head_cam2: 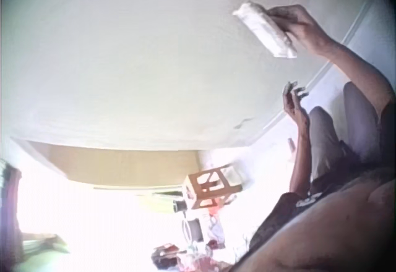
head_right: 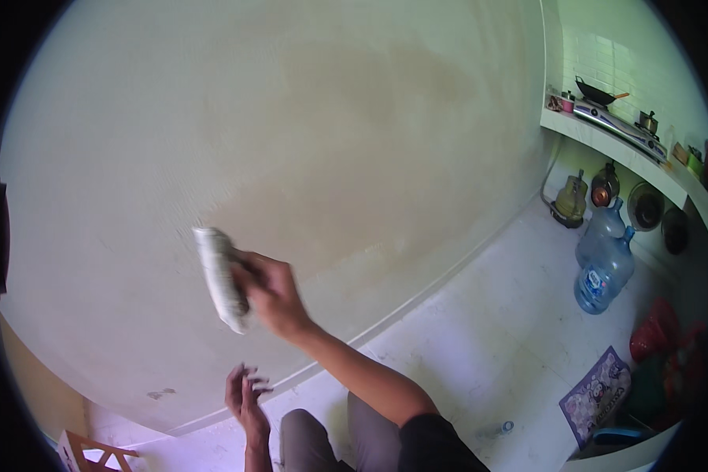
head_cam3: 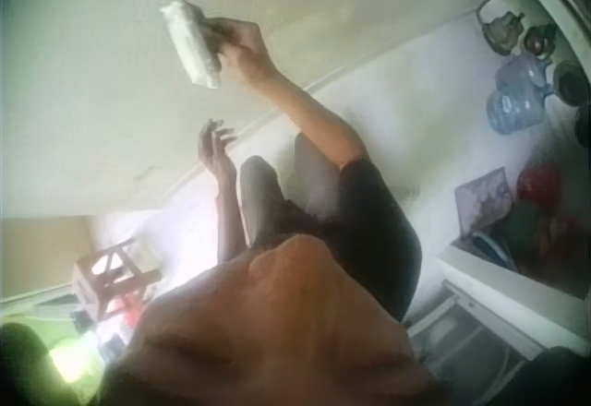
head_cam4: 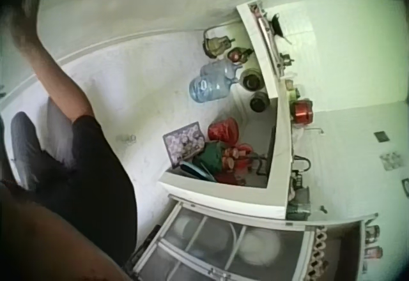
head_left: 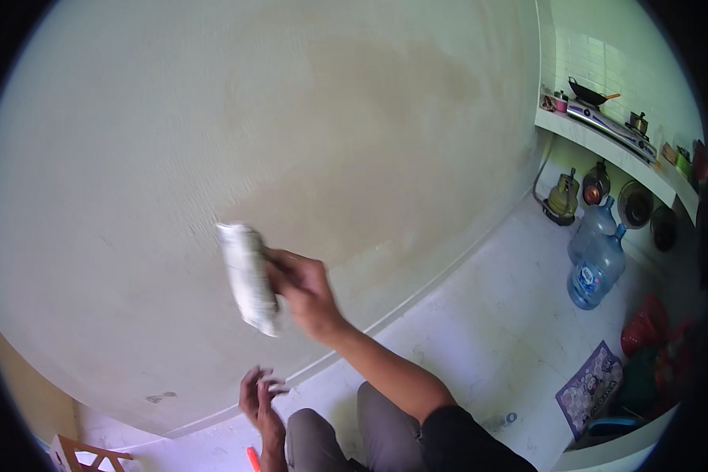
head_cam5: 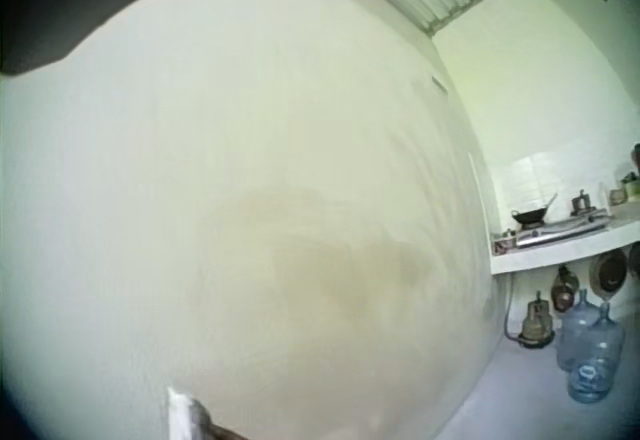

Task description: Patching a wall with plaster using a putty knife.

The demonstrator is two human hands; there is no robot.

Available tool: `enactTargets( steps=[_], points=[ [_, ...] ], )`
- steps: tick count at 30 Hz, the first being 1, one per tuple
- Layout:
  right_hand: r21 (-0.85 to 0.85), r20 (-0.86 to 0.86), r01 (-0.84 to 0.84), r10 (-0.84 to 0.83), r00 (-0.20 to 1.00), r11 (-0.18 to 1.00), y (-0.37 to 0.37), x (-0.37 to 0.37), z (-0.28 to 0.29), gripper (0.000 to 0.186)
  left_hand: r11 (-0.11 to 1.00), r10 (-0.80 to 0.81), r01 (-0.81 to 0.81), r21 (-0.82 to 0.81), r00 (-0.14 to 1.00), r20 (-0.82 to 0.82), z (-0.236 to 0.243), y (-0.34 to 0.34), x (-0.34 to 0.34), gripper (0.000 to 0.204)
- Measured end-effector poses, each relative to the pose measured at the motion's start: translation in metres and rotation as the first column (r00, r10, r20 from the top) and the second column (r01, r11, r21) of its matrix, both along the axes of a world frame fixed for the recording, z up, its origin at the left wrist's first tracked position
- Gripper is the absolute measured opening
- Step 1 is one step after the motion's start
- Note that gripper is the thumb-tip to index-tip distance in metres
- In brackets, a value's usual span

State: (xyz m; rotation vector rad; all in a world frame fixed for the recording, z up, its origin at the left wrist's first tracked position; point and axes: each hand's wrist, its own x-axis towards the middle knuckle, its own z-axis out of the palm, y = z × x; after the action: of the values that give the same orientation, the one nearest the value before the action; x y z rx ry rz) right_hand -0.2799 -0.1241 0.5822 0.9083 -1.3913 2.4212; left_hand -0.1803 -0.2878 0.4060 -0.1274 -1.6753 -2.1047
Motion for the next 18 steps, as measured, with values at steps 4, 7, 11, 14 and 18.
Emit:
enactTargets(
  steps=[4,7,11,14,18],
  points=[
    [-0.257,0.344,-0.162,0.247,0.906,0.953,0.091,0.007,-0.152,0.037,0.940,-0.299,0.283,0.191,0.952,0.061,-0.025,0.079,-0.045,0.046],
    [-0.348,0.583,-0.071,0.276,0.764,0.935,0.120,0.033,-0.258,0.032,0.823,-0.518,0.428,0.374,0.835,0.186,-0.112,0.119,-0.063,0.045],
    [-0.334,0.749,-0.017,0.276,0.602,0.942,0.142,0.092,-0.367,0.029,0.624,-0.703,0.452,0.637,0.681,0.205,-0.196,0.154,-0.016,0.041],
    [-0.355,0.848,0.092,0.279,0.451,0.930,0.136,0.140,-0.421,0.025,0.614,-0.703,0.343,0.711,0.647,0.294,-0.257,0.156,0.038,0.040],
    [-0.040,0.898,0.111,-0.012,0.439,0.993,0.112,0.193,-0.439,0.021,0.421,-0.719,0.045,0.906,0.626,0.303,-0.329,0.132,0.078,0.034]
  ],
)
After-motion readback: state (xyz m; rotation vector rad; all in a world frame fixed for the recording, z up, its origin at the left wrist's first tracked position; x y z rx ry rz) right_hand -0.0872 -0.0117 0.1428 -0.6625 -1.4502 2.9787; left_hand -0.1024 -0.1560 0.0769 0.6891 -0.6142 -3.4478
